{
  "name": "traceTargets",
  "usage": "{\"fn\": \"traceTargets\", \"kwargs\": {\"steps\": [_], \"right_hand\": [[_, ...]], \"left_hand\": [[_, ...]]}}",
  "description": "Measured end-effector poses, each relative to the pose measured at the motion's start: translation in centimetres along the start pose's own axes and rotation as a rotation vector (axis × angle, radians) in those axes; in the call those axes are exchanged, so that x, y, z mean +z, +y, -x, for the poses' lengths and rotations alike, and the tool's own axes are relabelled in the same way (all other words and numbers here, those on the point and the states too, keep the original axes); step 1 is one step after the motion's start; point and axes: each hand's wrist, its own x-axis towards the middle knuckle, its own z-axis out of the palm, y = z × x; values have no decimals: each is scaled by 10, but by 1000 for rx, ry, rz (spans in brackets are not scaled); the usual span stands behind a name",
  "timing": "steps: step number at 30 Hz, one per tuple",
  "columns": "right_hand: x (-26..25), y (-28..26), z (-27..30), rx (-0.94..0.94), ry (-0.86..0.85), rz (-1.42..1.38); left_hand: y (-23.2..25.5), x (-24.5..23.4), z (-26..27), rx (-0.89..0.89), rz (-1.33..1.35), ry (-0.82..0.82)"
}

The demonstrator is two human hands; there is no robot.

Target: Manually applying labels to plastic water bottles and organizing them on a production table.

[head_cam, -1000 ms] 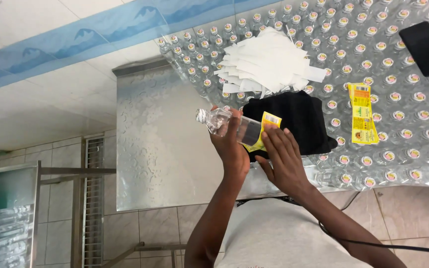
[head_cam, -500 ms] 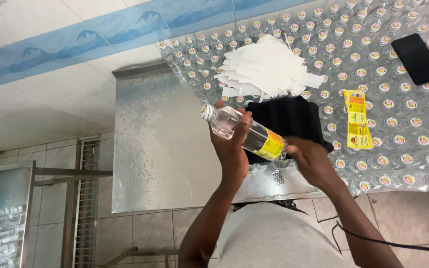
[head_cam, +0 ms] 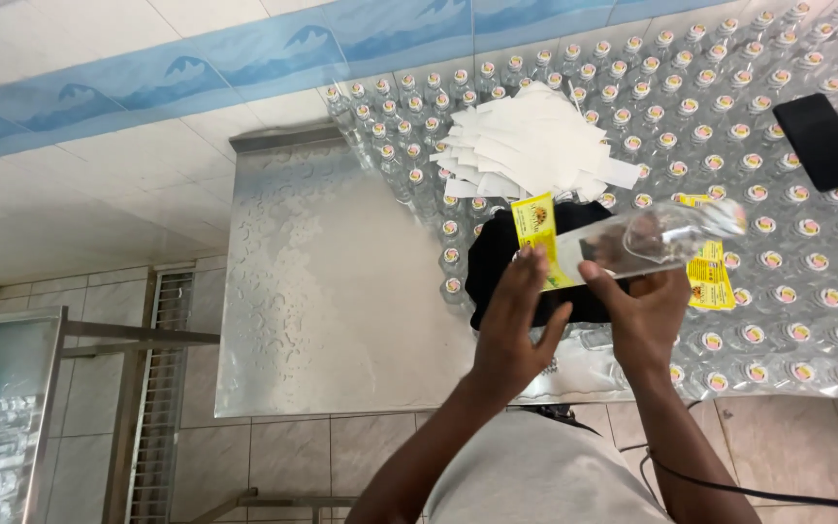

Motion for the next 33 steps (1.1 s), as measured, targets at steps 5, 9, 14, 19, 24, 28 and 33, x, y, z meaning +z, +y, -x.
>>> {"fn": "traceTargets", "kwargs": {"steps": [5,9,14,19,24,28,33], "right_hand": [[7,-26,26,-10,66,21],[5,-9,35,-164,-21,1],[1,-17,30,-302,-334,111],[-8,-18,29,-418,-576,98],[-12,-21,31,-492,-858,287],[7,-19,26,-583,-1014,257],[62,-23,32,-535,-1223,151]], "left_hand": [[-13,7,20,126,-380,-78],[-20,-3,11,194,-417,7],[-27,-23,10,156,-353,-5],[-19,-50,4,162,-397,-19],[-32,-82,22,99,-337,-193],[-42,-101,46,93,-344,-211],[-32,-114,100,-238,-164,37]]}}
